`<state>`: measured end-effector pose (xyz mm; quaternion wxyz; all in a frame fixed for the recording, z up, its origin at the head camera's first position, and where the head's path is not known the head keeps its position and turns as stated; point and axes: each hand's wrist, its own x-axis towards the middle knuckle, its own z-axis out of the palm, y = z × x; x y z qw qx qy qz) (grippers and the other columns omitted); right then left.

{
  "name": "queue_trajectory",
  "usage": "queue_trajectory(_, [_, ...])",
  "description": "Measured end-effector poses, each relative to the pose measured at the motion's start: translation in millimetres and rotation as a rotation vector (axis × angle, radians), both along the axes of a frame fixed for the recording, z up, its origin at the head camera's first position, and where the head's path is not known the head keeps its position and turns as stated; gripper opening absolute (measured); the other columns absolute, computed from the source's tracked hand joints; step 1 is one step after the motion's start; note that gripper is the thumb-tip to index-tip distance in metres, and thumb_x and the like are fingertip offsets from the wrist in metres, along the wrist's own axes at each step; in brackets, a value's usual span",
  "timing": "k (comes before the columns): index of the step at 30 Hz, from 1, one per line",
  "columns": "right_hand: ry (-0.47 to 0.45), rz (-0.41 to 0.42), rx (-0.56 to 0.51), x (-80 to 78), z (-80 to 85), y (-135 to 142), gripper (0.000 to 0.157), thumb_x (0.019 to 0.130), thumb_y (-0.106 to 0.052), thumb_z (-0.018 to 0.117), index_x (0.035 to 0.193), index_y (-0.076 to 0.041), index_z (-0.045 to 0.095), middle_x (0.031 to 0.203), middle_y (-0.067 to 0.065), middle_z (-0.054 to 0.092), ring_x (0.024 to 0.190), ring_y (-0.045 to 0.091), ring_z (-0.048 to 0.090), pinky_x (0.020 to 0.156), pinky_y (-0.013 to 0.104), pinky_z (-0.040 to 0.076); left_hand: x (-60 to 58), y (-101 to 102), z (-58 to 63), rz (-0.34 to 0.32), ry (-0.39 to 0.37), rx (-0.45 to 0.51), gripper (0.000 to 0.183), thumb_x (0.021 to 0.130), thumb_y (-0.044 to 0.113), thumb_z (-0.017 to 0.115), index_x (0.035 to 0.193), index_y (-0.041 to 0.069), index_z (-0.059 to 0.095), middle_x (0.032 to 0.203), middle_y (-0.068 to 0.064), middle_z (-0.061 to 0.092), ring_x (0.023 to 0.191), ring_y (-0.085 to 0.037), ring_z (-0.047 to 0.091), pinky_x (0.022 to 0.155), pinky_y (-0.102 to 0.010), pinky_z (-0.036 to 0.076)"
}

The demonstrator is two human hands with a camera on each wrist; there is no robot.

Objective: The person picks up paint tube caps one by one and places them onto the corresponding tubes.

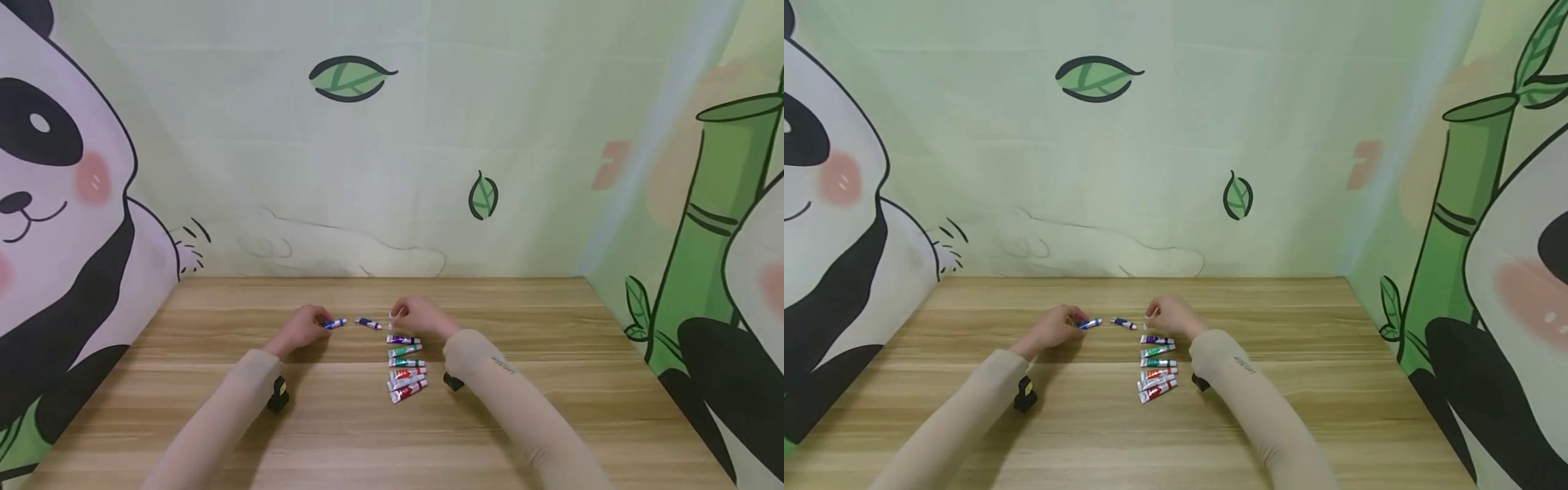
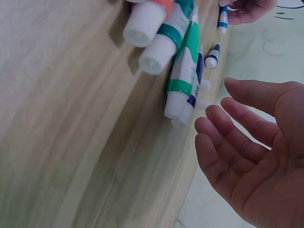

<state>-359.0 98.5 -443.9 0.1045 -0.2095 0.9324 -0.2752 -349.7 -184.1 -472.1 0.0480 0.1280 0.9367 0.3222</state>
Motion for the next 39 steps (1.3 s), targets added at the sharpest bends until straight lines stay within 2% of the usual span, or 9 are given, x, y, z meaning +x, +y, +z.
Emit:
queue_trajectory(7, [-0.034,0.015,-0.009,-0.3,-3.0,-3,0.024,0.093,-0.016,0.071,0.114,-0.003,0.068,0.094,0.005,0.066,0.084,0.019,0.061,0.078,0.034,0.052,-2.3,0,1.1,-0.004,0.002,-0.022,0.016,0.089,0.006,0.073,0.104,0.001,0.071,0.1,-0.011,0.067,0.09,-0.025,0.058,0.086,-0.047,0.047])
queue_trajectory(15, [-0.001,0.021,0.021,-2.3,-6.0,-8,0.018,0.092,-0.014,0.073,0.107,-0.004,0.069,0.095,0.007,0.068,0.087,0.02,0.062,0.081,0.036,0.052,-5.9,-2,1.7,-0.039,0.021,-0.003,0.019,0.09,0.014,0.075,0.104,0.001,0.07,0.098,-0.01,0.067,0.089,-0.024,0.058,0.082,-0.042,0.047])
queue_trajectory(27, [-0.027,-0.004,0.018,-1.1,-12.5,-15,0.01,0.093,-0.012,0.072,0.1,-0.006,0.072,0.086,0.002,0.066,0.079,0.015,0.06,0.075,0.03,0.052,-6.3,-2,-1.2,-0.023,-0.013,-0.013,0.01,0.09,0.006,0.073,0.098,0.002,0.07,0.094,-0.008,0.065,0.086,-0.023,0.056,0.083,-0.041,0.046])
queue_trajectory(39, [-0.032,-0.058,-0.004,-0.3,-14.0,-12,0.01,0.093,-0.015,0.073,0.099,-0.007,0.072,0.087,0.001,0.067,0.082,0.015,0.062,0.078,0.032,0.053,-4.8,-2,0.0,-0.027,-0.028,0.008,0.014,0.087,0.007,0.076,0.095,0.0,0.067,0.089,-0.007,0.064,0.079,-0.02,0.055,0.072,-0.033,0.046])
